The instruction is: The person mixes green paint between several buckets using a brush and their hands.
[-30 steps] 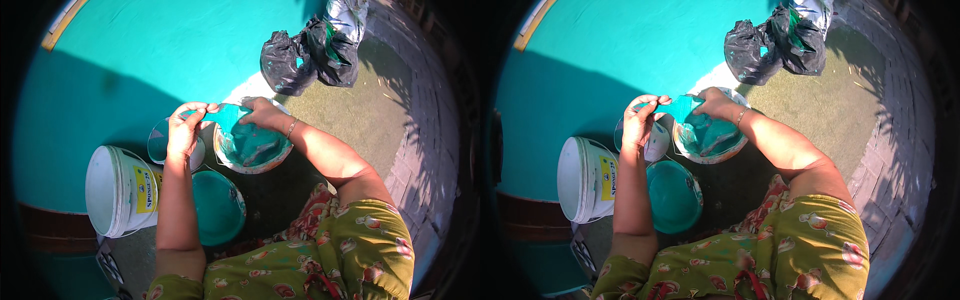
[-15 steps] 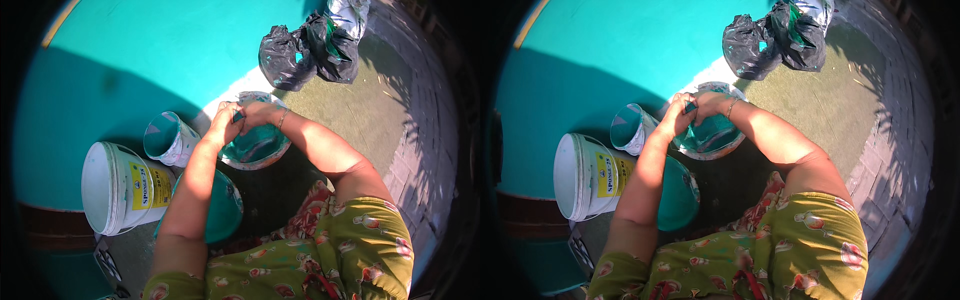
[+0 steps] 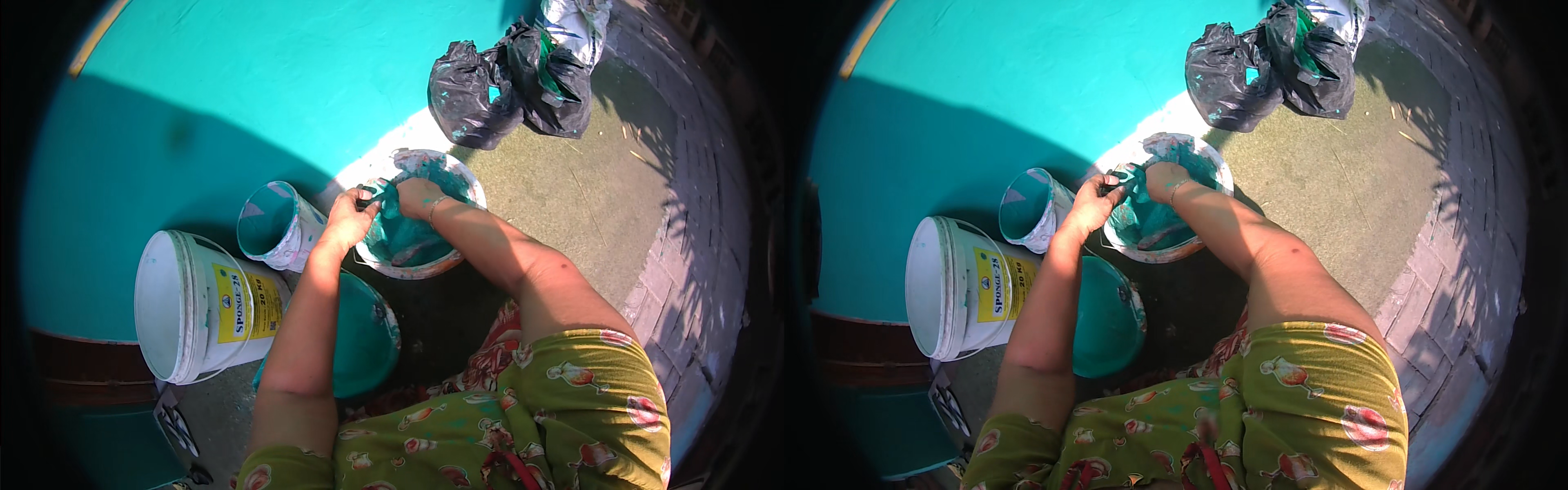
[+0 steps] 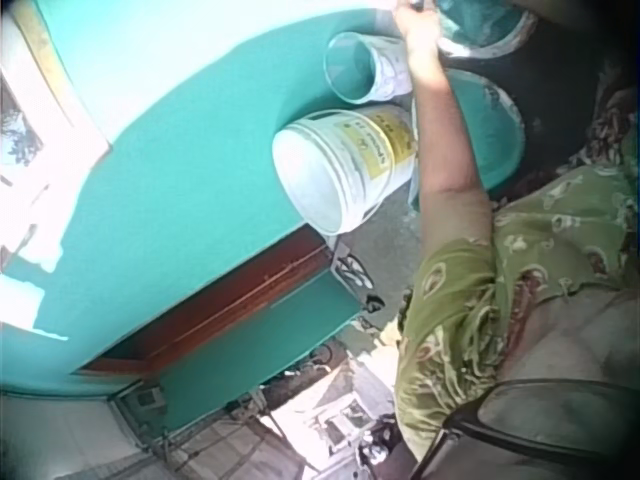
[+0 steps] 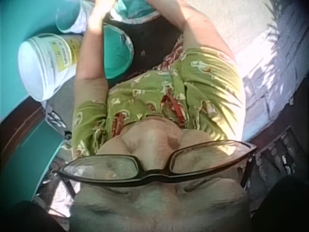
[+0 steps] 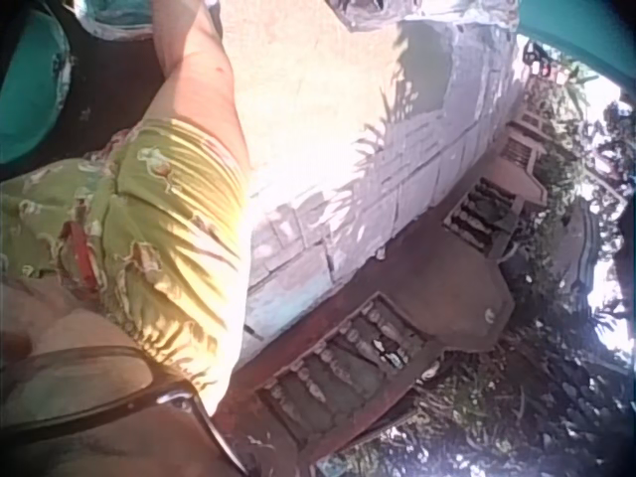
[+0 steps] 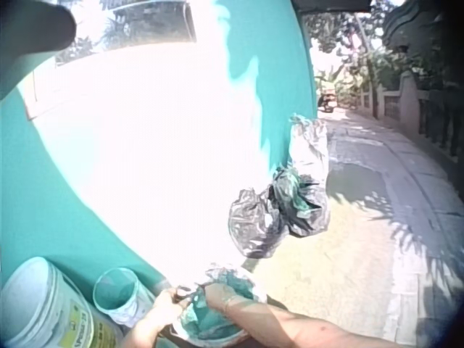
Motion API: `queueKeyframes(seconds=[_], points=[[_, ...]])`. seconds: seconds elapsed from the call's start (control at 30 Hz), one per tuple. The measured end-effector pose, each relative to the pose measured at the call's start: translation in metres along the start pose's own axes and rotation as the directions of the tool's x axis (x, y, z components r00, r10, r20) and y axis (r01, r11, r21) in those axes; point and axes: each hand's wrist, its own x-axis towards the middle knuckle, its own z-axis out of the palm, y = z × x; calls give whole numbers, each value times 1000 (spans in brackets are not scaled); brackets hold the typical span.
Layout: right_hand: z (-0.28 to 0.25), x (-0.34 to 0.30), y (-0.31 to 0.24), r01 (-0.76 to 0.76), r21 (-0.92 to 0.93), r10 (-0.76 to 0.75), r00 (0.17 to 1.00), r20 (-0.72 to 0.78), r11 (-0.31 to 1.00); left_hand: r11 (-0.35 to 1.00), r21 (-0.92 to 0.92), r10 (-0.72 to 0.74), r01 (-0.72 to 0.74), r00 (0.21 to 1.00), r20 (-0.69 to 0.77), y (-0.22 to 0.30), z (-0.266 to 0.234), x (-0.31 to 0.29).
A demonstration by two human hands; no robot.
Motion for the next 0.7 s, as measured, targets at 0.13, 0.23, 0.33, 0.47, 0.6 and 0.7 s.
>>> queueKeyframes(seconds=[0.13,0.23,0.33,0.47,0.6,0.7], points=[[8,12,0,7,-52,-3,997,76,999,997,61,-40,42,999,-34,35,4,-14],[-2,10,1,-14,74,23,993,-118,997,975,211,108,-70,979,-174,45,7,-28],[15,5,-10,7,-21,-7,1000,-23,1000,973,213,139,-93,967,-211,44,0,-32],[0,3,-6,11,-47,-14,998,-59,999,972,212,141,-97,969,-204,43,-8,-37],[-74,-5,-16,-65,246,54,997,51,967,997,67,51,-37,973,-225,55,-23,-49],[-120,-19,-16,327,216,-273,931,-243,920,985,-161,16,-61,964,-265,20,-33,-33]])
